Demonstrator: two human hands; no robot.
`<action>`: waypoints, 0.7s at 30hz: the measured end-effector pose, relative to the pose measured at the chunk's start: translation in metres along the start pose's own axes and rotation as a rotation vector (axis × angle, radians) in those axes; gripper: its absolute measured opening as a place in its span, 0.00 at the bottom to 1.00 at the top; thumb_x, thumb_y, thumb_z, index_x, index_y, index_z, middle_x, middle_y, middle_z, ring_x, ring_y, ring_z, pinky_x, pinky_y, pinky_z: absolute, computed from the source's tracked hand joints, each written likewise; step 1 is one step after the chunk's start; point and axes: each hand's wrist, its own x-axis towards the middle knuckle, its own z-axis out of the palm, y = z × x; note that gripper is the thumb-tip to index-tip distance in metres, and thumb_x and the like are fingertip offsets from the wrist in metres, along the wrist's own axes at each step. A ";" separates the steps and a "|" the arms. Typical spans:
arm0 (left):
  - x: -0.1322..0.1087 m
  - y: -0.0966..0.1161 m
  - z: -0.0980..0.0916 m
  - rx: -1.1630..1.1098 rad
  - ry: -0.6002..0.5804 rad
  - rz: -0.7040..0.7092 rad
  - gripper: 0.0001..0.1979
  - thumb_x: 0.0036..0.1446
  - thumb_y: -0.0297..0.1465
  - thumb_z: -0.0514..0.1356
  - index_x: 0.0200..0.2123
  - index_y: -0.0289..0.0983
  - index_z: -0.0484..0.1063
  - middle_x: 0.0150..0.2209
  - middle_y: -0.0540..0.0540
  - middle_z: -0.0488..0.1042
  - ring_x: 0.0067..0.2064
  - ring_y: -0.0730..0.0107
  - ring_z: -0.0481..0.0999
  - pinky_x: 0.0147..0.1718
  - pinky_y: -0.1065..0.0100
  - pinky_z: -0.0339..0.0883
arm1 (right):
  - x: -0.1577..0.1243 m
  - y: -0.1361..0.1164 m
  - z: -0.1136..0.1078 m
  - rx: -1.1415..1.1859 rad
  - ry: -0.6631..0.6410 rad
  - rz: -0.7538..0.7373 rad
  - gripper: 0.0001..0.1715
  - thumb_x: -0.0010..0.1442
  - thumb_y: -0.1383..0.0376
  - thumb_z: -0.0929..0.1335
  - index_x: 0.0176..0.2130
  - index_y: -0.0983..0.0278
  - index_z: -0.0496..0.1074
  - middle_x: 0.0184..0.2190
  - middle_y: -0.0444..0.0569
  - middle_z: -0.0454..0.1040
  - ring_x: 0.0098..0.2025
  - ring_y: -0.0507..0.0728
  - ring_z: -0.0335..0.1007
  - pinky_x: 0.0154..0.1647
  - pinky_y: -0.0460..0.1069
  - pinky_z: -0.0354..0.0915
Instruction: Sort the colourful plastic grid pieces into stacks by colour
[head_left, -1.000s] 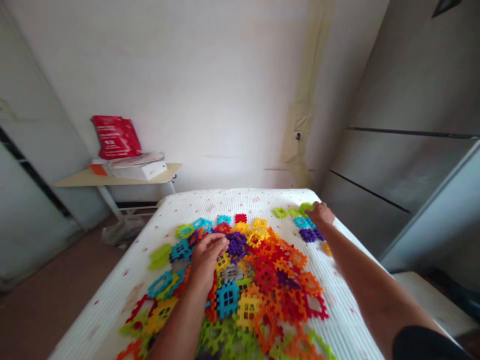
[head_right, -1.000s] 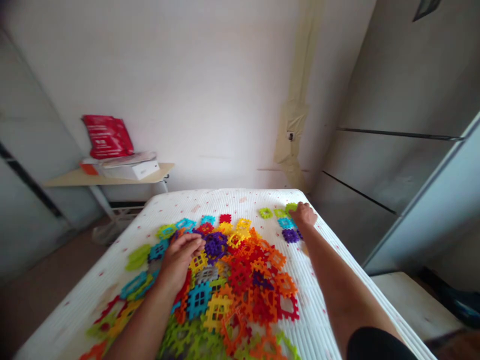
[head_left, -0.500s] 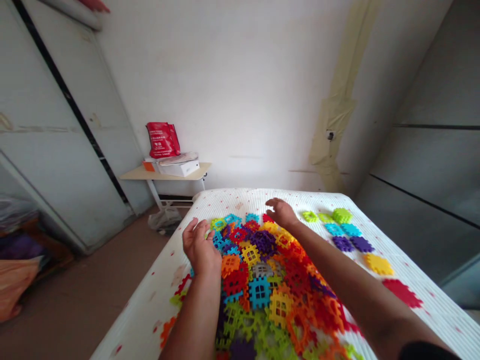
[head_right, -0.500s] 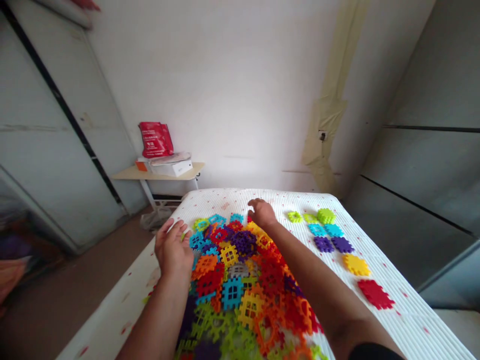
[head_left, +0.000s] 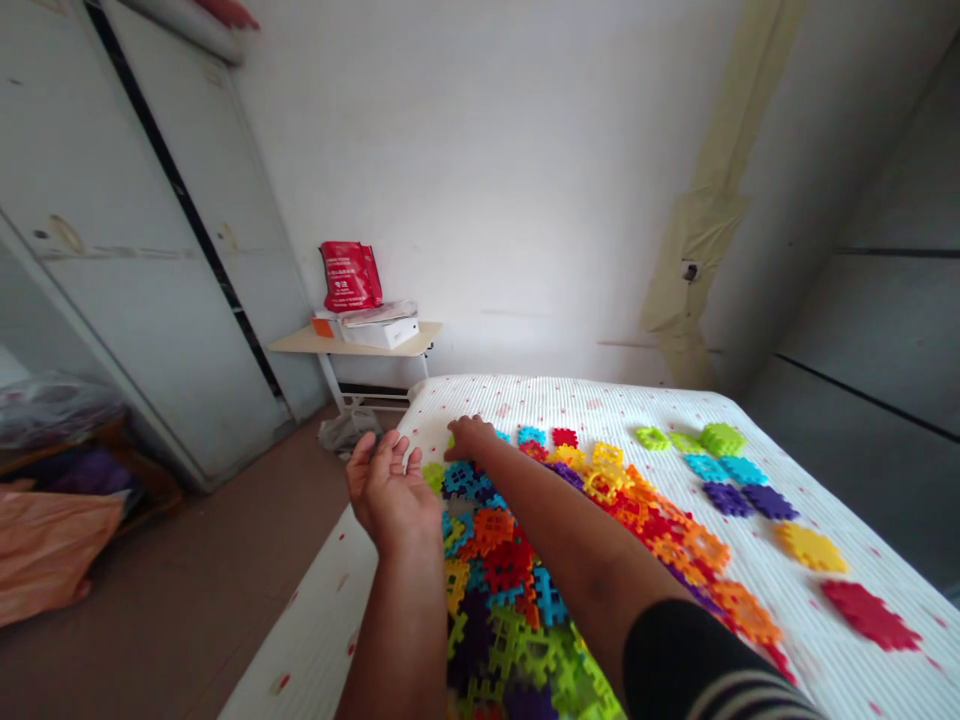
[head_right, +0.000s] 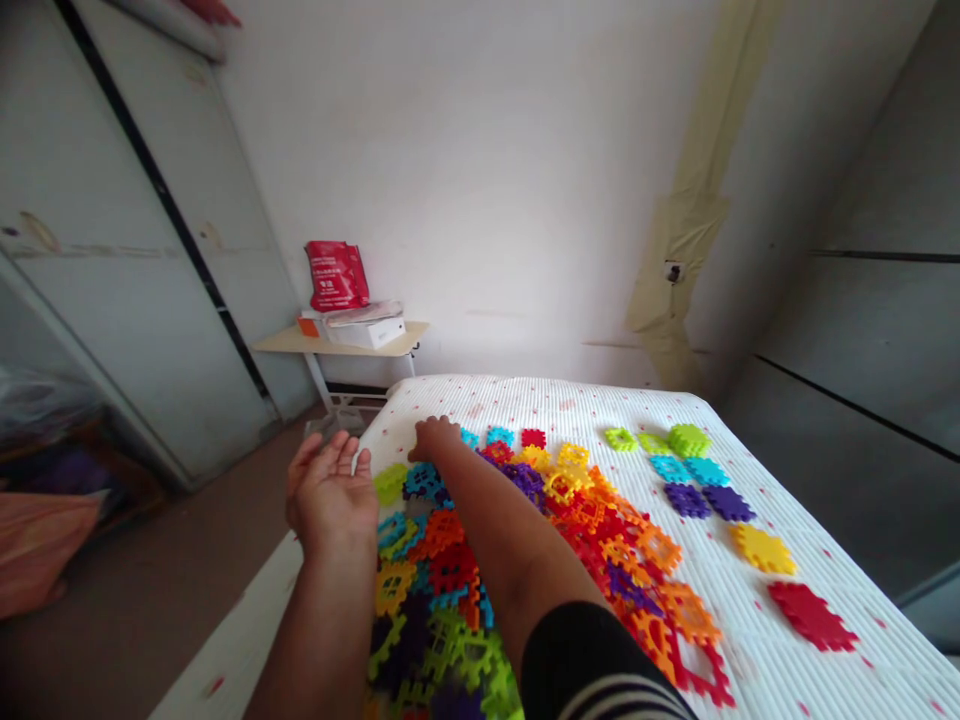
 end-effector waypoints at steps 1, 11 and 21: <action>0.001 0.000 -0.001 0.014 0.001 0.005 0.23 0.44 0.36 0.57 0.47 0.47 0.61 0.42 0.48 0.71 0.43 0.67 0.72 0.39 0.64 0.63 | 0.001 -0.002 0.005 -0.005 -0.012 0.002 0.32 0.45 0.55 0.70 0.50 0.62 0.67 0.49 0.57 0.69 0.52 0.67 0.63 0.45 0.61 0.65; -0.003 -0.008 0.004 -0.137 0.011 -0.088 0.19 0.40 0.31 0.60 0.39 0.43 0.64 0.35 0.50 0.71 0.37 0.72 0.71 0.39 0.66 0.62 | -0.004 0.022 0.002 0.016 -0.036 0.016 0.29 0.42 0.62 0.71 0.46 0.67 0.69 0.45 0.60 0.71 0.47 0.65 0.68 0.43 0.55 0.65; -0.019 -0.023 0.015 -0.198 -0.037 -0.185 0.17 0.36 0.27 0.63 0.35 0.41 0.68 0.31 0.52 0.72 0.32 0.76 0.70 0.37 0.68 0.61 | -0.083 0.101 -0.052 0.502 0.037 -0.032 0.20 0.47 0.68 0.67 0.43 0.64 0.65 0.38 0.47 0.72 0.38 0.53 0.69 0.35 0.46 0.64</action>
